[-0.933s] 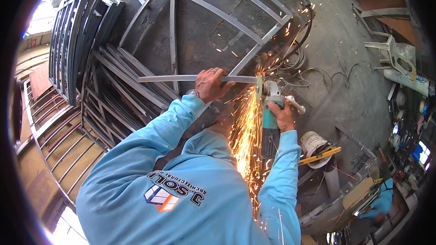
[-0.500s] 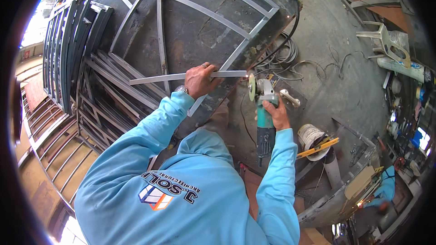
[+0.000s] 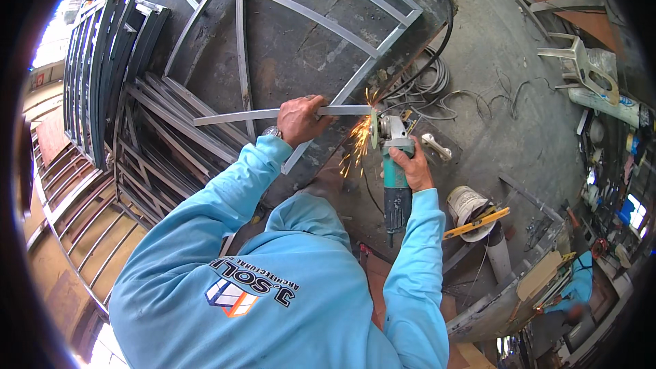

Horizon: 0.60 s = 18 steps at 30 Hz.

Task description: Grinding, measuring, and welding metal pieces to fabricate a structural frame.

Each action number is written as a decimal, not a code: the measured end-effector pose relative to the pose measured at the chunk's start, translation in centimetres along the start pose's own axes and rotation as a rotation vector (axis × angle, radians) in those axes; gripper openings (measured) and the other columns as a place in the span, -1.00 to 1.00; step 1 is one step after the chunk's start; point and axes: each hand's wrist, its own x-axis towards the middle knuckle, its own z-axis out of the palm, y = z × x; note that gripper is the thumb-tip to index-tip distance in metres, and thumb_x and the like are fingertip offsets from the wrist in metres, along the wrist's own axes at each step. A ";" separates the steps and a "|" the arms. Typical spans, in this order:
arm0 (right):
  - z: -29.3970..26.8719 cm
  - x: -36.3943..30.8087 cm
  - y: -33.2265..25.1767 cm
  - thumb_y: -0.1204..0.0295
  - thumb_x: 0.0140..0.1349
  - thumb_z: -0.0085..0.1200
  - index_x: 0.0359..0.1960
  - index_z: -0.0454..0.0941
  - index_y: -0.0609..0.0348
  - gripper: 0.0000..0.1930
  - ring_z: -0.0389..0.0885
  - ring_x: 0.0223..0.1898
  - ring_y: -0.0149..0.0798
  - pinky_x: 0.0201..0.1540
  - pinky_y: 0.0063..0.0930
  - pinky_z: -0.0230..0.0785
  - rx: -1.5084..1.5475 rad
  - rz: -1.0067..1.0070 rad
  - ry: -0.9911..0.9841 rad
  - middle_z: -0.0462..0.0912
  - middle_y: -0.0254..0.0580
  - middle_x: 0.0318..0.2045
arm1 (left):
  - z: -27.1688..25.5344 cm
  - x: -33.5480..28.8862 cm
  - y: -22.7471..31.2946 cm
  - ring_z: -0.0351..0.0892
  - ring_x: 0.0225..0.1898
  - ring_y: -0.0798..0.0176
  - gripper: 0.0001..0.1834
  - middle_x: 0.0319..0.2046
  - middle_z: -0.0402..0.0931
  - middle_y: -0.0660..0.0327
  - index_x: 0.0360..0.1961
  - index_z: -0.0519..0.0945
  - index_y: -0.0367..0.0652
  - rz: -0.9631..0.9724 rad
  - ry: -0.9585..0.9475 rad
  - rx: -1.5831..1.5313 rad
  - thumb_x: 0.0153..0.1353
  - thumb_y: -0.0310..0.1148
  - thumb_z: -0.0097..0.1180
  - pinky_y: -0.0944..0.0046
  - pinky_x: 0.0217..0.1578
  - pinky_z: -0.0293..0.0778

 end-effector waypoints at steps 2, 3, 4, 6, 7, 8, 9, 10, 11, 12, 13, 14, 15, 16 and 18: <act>-0.6 0.1 0.2 0.21 0.08 0.36 0.01 0.34 0.16 -0.44 0.65 -0.42 -0.23 -0.42 -0.33 0.59 -0.004 0.007 0.002 0.59 -0.14 -0.35 | 0.2 0.0 0.0 0.64 -0.39 0.03 -0.65 -0.46 0.62 0.17 -0.31 0.63 -0.09 -0.007 -0.015 0.012 0.02 -0.06 0.32 0.05 -0.38 0.52; -1.2 0.5 0.7 0.20 0.07 0.37 0.01 0.36 0.16 -0.43 0.63 -0.37 -0.29 -0.37 -0.40 0.56 -0.033 0.010 0.018 0.59 -0.18 -0.31 | 0.3 0.0 0.1 0.65 -0.38 0.03 -0.64 -0.44 0.63 0.18 -0.31 0.63 -0.08 -0.015 -0.028 0.026 -0.01 -0.06 0.35 0.06 -0.38 0.52; -1.3 0.8 0.7 0.19 0.06 0.38 0.02 0.38 0.17 -0.42 0.61 -0.32 -0.35 -0.31 -0.47 0.54 -0.063 0.014 0.029 0.59 -0.22 -0.27 | 0.2 0.1 0.1 0.65 -0.38 0.03 -0.64 -0.44 0.63 0.18 -0.31 0.63 -0.08 -0.018 -0.027 0.026 -0.01 -0.06 0.35 0.06 -0.38 0.52; -1.5 0.8 1.0 0.19 0.06 0.38 0.03 0.39 0.17 -0.42 0.57 -0.28 -0.40 -0.26 -0.51 0.50 -0.049 -0.003 0.046 0.58 -0.26 -0.23 | 0.1 0.1 0.3 0.64 -0.38 0.04 -0.63 -0.47 0.63 0.20 -0.31 0.63 -0.06 -0.032 -0.042 0.027 0.00 -0.02 0.35 0.05 -0.39 0.51; -1.4 0.9 1.1 0.19 0.06 0.39 0.04 0.40 0.17 -0.42 0.53 -0.24 -0.45 -0.21 -0.55 0.46 -0.033 -0.022 0.064 0.57 -0.30 -0.18 | 0.1 0.0 0.3 0.64 -0.38 0.04 -0.63 -0.47 0.63 0.20 -0.31 0.63 -0.06 -0.036 -0.040 0.028 0.00 -0.02 0.35 0.05 -0.39 0.51; -1.5 1.0 1.0 0.19 0.06 0.39 0.04 0.40 0.17 -0.42 0.53 -0.24 -0.45 -0.21 -0.55 0.46 -0.034 -0.021 0.059 0.57 -0.30 -0.18 | 0.2 0.0 0.3 0.63 -0.39 0.02 -0.64 -0.48 0.61 0.17 -0.34 0.62 -0.07 -0.041 -0.033 0.015 0.01 -0.03 0.33 0.03 -0.38 0.51; -1.6 1.1 0.8 0.19 0.07 0.38 0.06 0.40 0.17 -0.41 0.52 -0.24 -0.46 -0.19 -0.54 0.45 -0.106 -0.034 0.083 0.56 -0.31 -0.17 | 0.3 -0.1 0.3 0.62 -0.40 0.01 -0.65 -0.49 0.59 0.15 -0.36 0.61 -0.09 -0.045 -0.026 0.001 0.02 -0.04 0.31 0.01 -0.37 0.50; -1.5 1.1 0.6 0.18 0.08 0.36 0.08 0.39 0.18 -0.39 0.50 -0.23 -0.46 -0.17 -0.53 0.44 -0.176 -0.048 0.107 0.56 -0.32 -0.16 | 0.4 -0.1 0.2 0.62 -0.40 0.01 -0.65 -0.49 0.59 0.15 -0.36 0.61 -0.09 -0.048 -0.025 0.003 0.02 -0.04 0.31 0.01 -0.37 0.50; -1.1 1.0 0.5 0.15 0.07 0.36 0.10 0.39 0.19 -0.37 0.52 -0.25 -0.44 -0.14 -0.50 0.44 -0.187 -0.070 0.145 0.56 -0.32 -0.16 | 0.5 0.0 0.1 0.63 -0.40 0.03 -0.64 -0.49 0.60 0.17 -0.35 0.61 -0.07 -0.039 -0.006 0.006 0.01 -0.02 0.33 0.03 -0.38 0.50; -1.1 1.1 0.4 0.15 0.07 0.36 0.10 0.39 0.19 -0.37 0.52 -0.25 -0.44 -0.14 -0.50 0.44 -0.187 -0.069 0.141 0.56 -0.32 -0.16 | 0.5 -0.1 0.1 0.63 -0.39 0.04 -0.63 -0.49 0.61 0.19 -0.33 0.62 -0.06 -0.030 0.012 0.009 0.00 -0.01 0.34 0.05 -0.38 0.51; -1.3 1.2 0.2 0.14 0.07 0.36 0.10 0.39 0.19 -0.36 0.52 -0.25 -0.44 -0.16 -0.51 0.44 -0.156 -0.027 0.101 0.56 -0.32 -0.17 | 0.6 -0.1 0.1 0.63 -0.39 0.04 -0.63 -0.49 0.61 0.19 -0.33 0.62 -0.06 -0.031 0.014 0.010 0.00 -0.01 0.34 0.05 -0.38 0.51; -1.4 1.3 0.1 0.13 0.07 0.35 0.10 0.39 0.19 -0.36 0.53 -0.26 -0.44 -0.18 -0.52 0.45 -0.124 0.014 0.061 0.56 -0.31 -0.17 | 0.7 -0.1 0.1 0.63 -0.39 0.04 -0.63 -0.49 0.61 0.19 -0.34 0.62 -0.06 -0.026 0.030 0.012 0.00 -0.01 0.34 0.05 -0.38 0.50; -1.3 1.4 0.1 0.13 0.07 0.35 0.10 0.39 0.19 -0.36 0.53 -0.26 -0.44 -0.18 -0.52 0.45 -0.125 0.014 0.059 0.56 -0.31 -0.17 | 0.7 -0.1 0.2 0.63 -0.39 0.04 -0.63 -0.50 0.61 0.19 -0.34 0.62 -0.06 -0.021 0.047 0.014 0.00 -0.01 0.34 0.06 -0.38 0.50; -1.2 1.4 0.1 0.12 0.08 0.35 0.09 0.40 0.19 -0.37 0.53 -0.27 -0.44 -0.20 -0.53 0.46 -0.134 -0.023 0.102 0.57 -0.31 -0.18 | 0.6 -0.1 0.2 0.63 -0.39 0.04 -0.63 -0.50 0.61 0.19 -0.34 0.62 -0.06 -0.022 0.047 0.015 0.00 -0.01 0.34 0.06 -0.38 0.50; -0.9 1.5 -0.2 0.12 0.08 0.35 0.07 0.41 0.19 -0.39 0.54 -0.27 -0.44 -0.23 -0.54 0.46 -0.143 -0.059 0.143 0.57 -0.30 -0.19 | 0.2 -0.1 0.3 0.63 -0.38 0.04 -0.63 -0.48 0.61 0.19 -0.32 0.62 -0.06 -0.037 -0.002 0.012 0.00 -0.01 0.33 0.06 -0.37 0.49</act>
